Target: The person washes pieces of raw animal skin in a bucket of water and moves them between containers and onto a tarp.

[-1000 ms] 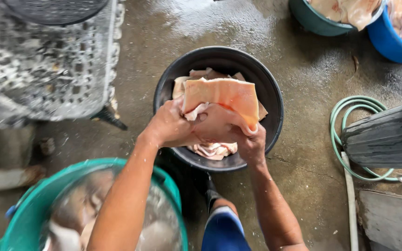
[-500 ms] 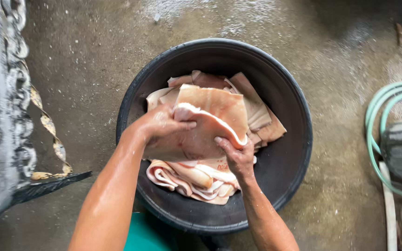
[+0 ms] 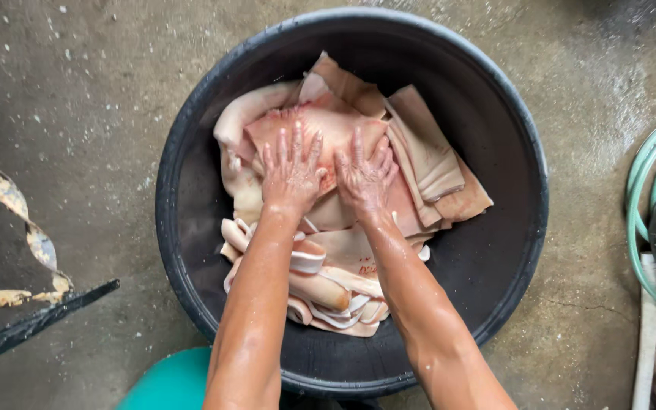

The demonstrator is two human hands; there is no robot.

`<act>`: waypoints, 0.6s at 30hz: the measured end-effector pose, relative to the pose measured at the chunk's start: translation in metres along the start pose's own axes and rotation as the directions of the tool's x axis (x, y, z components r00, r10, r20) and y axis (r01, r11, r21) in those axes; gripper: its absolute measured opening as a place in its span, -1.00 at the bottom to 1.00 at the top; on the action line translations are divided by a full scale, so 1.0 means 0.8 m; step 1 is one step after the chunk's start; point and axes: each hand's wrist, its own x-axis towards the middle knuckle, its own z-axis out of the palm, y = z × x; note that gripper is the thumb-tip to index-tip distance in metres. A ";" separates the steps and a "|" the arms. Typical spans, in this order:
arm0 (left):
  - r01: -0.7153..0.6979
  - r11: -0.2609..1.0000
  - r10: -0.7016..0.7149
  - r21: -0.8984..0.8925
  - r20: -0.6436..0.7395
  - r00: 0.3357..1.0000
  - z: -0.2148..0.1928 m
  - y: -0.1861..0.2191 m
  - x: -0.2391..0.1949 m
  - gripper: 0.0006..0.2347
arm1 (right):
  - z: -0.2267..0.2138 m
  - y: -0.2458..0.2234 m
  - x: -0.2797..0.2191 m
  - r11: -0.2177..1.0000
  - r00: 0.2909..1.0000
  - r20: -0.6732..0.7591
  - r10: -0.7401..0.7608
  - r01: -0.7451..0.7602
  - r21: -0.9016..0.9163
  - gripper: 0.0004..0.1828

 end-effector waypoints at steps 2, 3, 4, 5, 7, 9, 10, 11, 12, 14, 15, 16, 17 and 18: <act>0.033 0.999 -0.031 -0.036 0.050 0.998 0.022 -0.006 -0.004 -0.36 | 0.008 -0.006 -0.004 0.996 0.998 0.068 0.005 0.001 -0.088 -0.23; 0.029 0.999 -0.027 -0.039 0.041 0.999 0.024 -0.007 -0.008 -0.36 | 0.006 -0.009 -0.001 0.997 0.996 0.083 0.014 -0.008 -0.078 -0.23; 0.022 0.999 -0.021 -0.044 0.024 0.999 0.020 -0.002 -0.007 -0.35 | -0.002 -0.011 0.001 0.997 0.996 0.091 0.021 -0.015 -0.070 -0.22; 0.016 0.999 -0.015 -0.049 0.006 1.000 0.008 0.003 -0.013 -0.34 | -0.014 -0.015 -0.003 0.997 0.985 0.159 0.068 -0.060 -0.055 -0.22; 0.067 0.993 -0.047 -0.094 0.207 0.977 -0.037 0.012 -0.027 -0.31 | -0.053 -0.036 -0.002 0.990 0.950 0.278 0.141 -0.137 -0.033 -0.20; 0.110 0.986 -0.052 -0.126 0.397 0.916 -0.100 0.012 -0.065 -0.36 | -0.104 -0.073 -0.027 0.987 0.982 0.185 -0.035 0.005 0.159 -0.21; 0.110 0.984 -0.029 -0.141 0.481 0.876 -0.137 0.013 -0.086 -0.42 | -0.133 -0.096 -0.047 0.965 0.986 0.124 -0.109 0.075 0.251 -0.21; 0.111 0.981 -0.004 -0.157 0.560 0.828 -0.177 0.014 -0.109 -0.47 | -0.166 -0.121 -0.074 0.912 0.983 0.103 -0.151 0.098 0.399 -0.30; 0.144 0.975 -0.027 -0.170 0.552 0.833 -0.218 0.013 -0.138 -0.57 | -0.207 -0.144 -0.108 0.834 0.977 0.082 -0.196 0.122 0.538 -0.39; 0.225 0.954 -0.090 -0.196 0.531 0.842 -0.299 0.008 -0.207 -0.71 | -0.293 -0.190 -0.190 0.718 0.933 -0.032 -0.358 0.297 0.629 -0.63; 0.211 0.961 -0.098 -0.181 0.490 0.866 -0.336 0.005 -0.243 -0.73 | -0.336 -0.211 -0.231 0.678 0.872 -0.118 -0.475 0.448 0.582 -0.78; 0.211 0.963 -0.116 -0.166 0.454 0.884 -0.369 0.000 -0.283 -0.75 | -0.374 -0.231 -0.276 0.642 0.861 -0.084 -0.502 0.436 0.631 -0.86; 0.213 0.966 -0.134 -0.149 0.417 0.899 -0.400 -0.006 -0.324 -0.77 | -0.410 -0.247 -0.319 0.605 0.846 -0.049 -0.531 0.419 0.677 -0.90; 0.206 0.971 -0.146 -0.125 0.374 0.916 -0.428 -0.013 -0.364 -0.78 | -0.439 -0.261 -0.354 0.535 0.775 0.011 -0.632 0.426 0.729 -0.85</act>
